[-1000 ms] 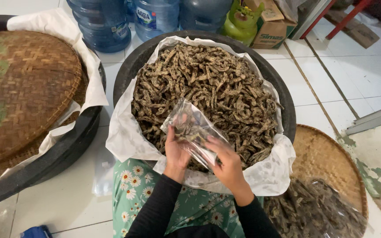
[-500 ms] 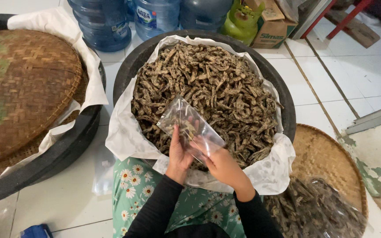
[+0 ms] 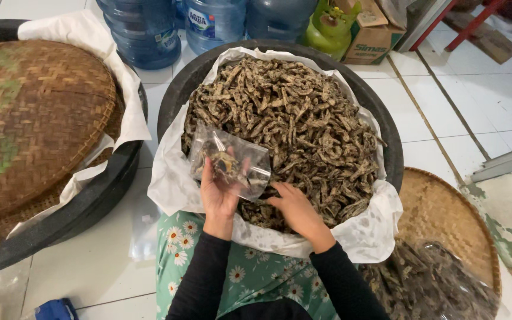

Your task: The person sits on the floor beside a large basin of dried fish and fills small clear plastic bags with pieces taken from the basin by hand. They press the fish into each bag, close it, and set filled bags on a woven tray beside them.

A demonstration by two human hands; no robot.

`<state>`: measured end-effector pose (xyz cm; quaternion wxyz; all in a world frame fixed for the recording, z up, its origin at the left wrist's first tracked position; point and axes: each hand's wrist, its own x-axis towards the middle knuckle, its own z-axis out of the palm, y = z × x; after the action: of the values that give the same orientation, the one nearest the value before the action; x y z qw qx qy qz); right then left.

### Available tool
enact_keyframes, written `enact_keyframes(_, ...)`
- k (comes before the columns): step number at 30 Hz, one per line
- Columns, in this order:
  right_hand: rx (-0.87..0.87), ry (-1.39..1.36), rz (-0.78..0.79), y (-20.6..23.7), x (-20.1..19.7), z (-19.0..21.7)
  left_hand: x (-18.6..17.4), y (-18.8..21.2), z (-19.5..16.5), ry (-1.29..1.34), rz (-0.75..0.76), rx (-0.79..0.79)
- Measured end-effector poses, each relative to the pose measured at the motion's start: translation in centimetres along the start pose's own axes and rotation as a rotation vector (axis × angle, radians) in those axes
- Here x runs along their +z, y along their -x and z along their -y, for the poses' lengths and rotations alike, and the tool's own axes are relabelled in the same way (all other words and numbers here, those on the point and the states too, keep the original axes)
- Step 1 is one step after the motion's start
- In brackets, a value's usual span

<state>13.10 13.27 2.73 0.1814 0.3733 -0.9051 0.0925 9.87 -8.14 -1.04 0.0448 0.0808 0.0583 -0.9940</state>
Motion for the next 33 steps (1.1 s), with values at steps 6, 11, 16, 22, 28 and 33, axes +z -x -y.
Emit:
enact_keyframes(6, 0.353, -0.382, -0.379, 0.2, -2.0, -1.0, -1.1, -0.5, 0.6, -0.011, -0.078, -0.005)
enact_keyframes(11, 0.102, -0.481, -0.722, 1.8, -6.2, 2.0, -1.5, -0.1, 2.4, -0.021, -0.113, -0.071)
enact_keyframes(16, 0.067, -0.210, -0.581, -0.3, -6.8, 3.7, -2.5, 2.2, 5.5, -0.223, -0.076, -0.255)
enact_keyframes(22, 0.094, -0.247, -0.310, -1.6, -6.4, 3.5, -2.5, 3.4, 6.1, -0.332, -0.045, -0.276)
enact_keyframes(28, 0.266, -0.271, -0.218, -0.6, -5.1, 3.5, -3.3, 3.4, 5.5, -0.236, 0.027, -0.254)
enact_keyframes(33, 0.275, -0.564, -0.170, -1.0, -5.2, 2.8, -3.4, 2.6, 5.1, -0.310, 0.032, -0.144)
